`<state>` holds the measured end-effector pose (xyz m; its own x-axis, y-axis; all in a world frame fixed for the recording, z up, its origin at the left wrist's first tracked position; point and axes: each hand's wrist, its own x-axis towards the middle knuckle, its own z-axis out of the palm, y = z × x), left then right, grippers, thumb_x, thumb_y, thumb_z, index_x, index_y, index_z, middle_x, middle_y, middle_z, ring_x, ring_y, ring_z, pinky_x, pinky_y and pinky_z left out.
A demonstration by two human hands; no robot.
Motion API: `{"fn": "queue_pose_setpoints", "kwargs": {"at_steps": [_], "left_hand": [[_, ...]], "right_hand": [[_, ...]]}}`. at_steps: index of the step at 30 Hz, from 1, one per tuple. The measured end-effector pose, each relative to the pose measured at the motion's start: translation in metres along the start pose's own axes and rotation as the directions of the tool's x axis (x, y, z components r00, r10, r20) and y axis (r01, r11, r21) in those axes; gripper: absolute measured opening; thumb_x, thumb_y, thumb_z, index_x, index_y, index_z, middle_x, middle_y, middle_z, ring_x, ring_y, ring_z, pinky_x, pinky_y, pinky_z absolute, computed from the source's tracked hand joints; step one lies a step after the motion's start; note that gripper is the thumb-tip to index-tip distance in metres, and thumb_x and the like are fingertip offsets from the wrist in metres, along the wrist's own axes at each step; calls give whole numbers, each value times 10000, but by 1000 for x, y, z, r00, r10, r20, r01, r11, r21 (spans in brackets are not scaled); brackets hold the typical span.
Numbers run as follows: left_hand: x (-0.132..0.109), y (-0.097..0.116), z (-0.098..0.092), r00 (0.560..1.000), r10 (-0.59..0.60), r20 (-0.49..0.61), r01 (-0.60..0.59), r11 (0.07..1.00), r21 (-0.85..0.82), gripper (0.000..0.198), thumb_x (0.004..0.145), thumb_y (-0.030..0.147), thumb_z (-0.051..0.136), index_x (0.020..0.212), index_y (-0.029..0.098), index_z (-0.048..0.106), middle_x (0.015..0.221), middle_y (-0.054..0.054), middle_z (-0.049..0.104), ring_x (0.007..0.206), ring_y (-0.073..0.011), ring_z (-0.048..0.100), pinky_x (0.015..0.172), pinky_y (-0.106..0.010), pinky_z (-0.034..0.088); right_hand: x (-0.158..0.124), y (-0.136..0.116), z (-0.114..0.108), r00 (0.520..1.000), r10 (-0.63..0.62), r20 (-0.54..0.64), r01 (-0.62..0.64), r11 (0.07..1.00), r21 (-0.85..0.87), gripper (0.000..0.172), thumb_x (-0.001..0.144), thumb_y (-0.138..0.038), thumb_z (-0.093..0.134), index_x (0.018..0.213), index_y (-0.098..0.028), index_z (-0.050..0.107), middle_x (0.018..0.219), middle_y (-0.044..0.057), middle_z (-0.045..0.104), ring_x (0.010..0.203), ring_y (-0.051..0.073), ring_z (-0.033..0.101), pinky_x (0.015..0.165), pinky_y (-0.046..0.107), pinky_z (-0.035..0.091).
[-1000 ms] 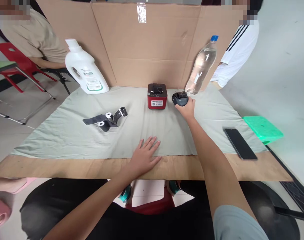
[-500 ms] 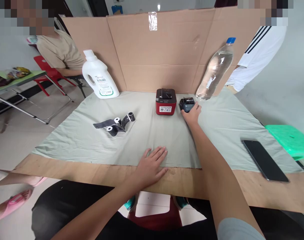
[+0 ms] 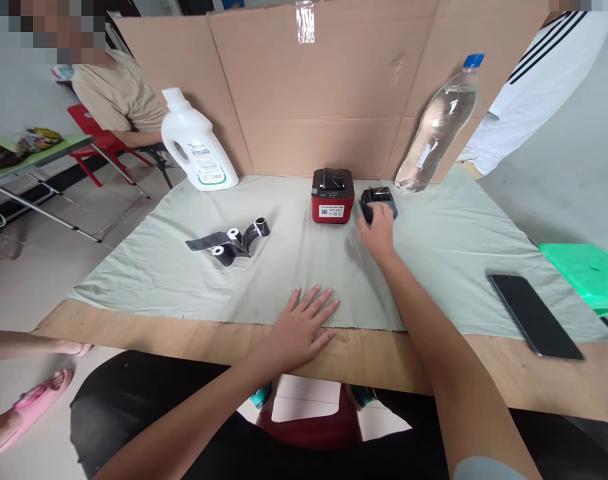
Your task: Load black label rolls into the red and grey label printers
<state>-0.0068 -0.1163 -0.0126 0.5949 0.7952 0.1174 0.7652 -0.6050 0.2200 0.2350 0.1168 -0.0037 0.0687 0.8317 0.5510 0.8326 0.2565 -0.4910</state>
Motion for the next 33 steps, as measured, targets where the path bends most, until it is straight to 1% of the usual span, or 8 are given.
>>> {"fn": "queue_pose_setpoints", "kwargs": {"at_steps": [4, 7, 10, 14, 19, 25, 29, 33], "left_hand": [[2, -4, -8, 999, -3, -48, 0, 998, -69, 532, 1068, 553, 421, 1535, 327, 539, 1730, -19, 360, 1595, -326, 359, 1272, -630, 349], [10, -31, -19, 985, -121, -127, 105, 987, -125, 454, 1051, 508, 495, 1413, 291, 661, 1716, -46, 391, 1558, -303, 423, 1227, -531, 448], [16, -69, -27, 973, -212, -96, 205, 976, -72, 506, 1080, 427, 436, 1534, 232, 546, 1688, -105, 432, 1554, -298, 435, 1271, -571, 380], [16, -99, -26, 975, -220, 23, 220, 975, 19, 583, 1092, 425, 385, 1636, 215, 389, 1748, -90, 301, 1642, -292, 260, 1331, -619, 225], [11, -96, -21, 977, -210, 34, 208, 976, 61, 599, 1095, 445, 350, 1652, 225, 355, 1758, -63, 272, 1649, -281, 239, 1339, -613, 202], [10, -94, -24, 970, -232, 70, 226, 971, 81, 612, 1100, 455, 300, 1668, 228, 320, 1772, -25, 214, 1662, -258, 198, 1355, -585, 183], [8, -93, -27, 963, -250, 100, 241, 966, 93, 612, 1100, 457, 287, 1672, 242, 313, 1777, 0, 185, 1667, -242, 176, 1365, -568, 165], [6, -93, -26, 959, -260, 112, 249, 963, 102, 621, 1100, 457, 279, 1677, 227, 300, 1778, 2, 170, 1668, -247, 172, 1365, -574, 159]], "right_hand": [[-18, -5, 1, 987, -68, 145, 78, 995, -67, 389, 915, -311, 504, 1232, -162, 671, 1302, 205, 624, 1230, 385, 553, 1114, 575, 455], [-30, -4, 2, 976, -91, 198, 111, 989, -94, 387, 931, -307, 496, 1235, -162, 687, 1269, 206, 640, 1186, 384, 579, 1097, 567, 477], [-35, -4, 2, 971, -83, 225, 108, 989, -102, 414, 948, -326, 481, 1263, -144, 676, 1302, 214, 632, 1207, 385, 588, 1084, 549, 499], [-35, -3, 1, 965, -28, 262, 60, 992, -113, 462, 966, -342, 457, 1330, -120, 634, 1375, 234, 604, 1266, 401, 583, 1075, 560, 507], [-36, -5, -2, 961, 0, 277, 31, 994, -106, 476, 986, -350, 420, 1347, -109, 614, 1419, 246, 595, 1280, 405, 587, 1050, 564, 520], [-40, -1, -6, 970, -7, 243, 27, 997, -78, 433, 1001, -343, 391, 1286, -120, 630, 1337, 234, 644, 1205, 369, 620, 1047, 523, 515], [-48, 4, -14, 971, 3, 240, 19, 996, -91, 395, 1014, -335, 387, 1246, -137, 638, 1265, 222, 671, 1185, 351, 626, 1053, 494, 509], [-58, 7, -25, 967, 33, 253, 0, 992, -129, 427, 1024, -335, 380, 1280, -109, 637, 1293, 235, 666, 1210, 351, 632, 1075, 479, 502]]}}
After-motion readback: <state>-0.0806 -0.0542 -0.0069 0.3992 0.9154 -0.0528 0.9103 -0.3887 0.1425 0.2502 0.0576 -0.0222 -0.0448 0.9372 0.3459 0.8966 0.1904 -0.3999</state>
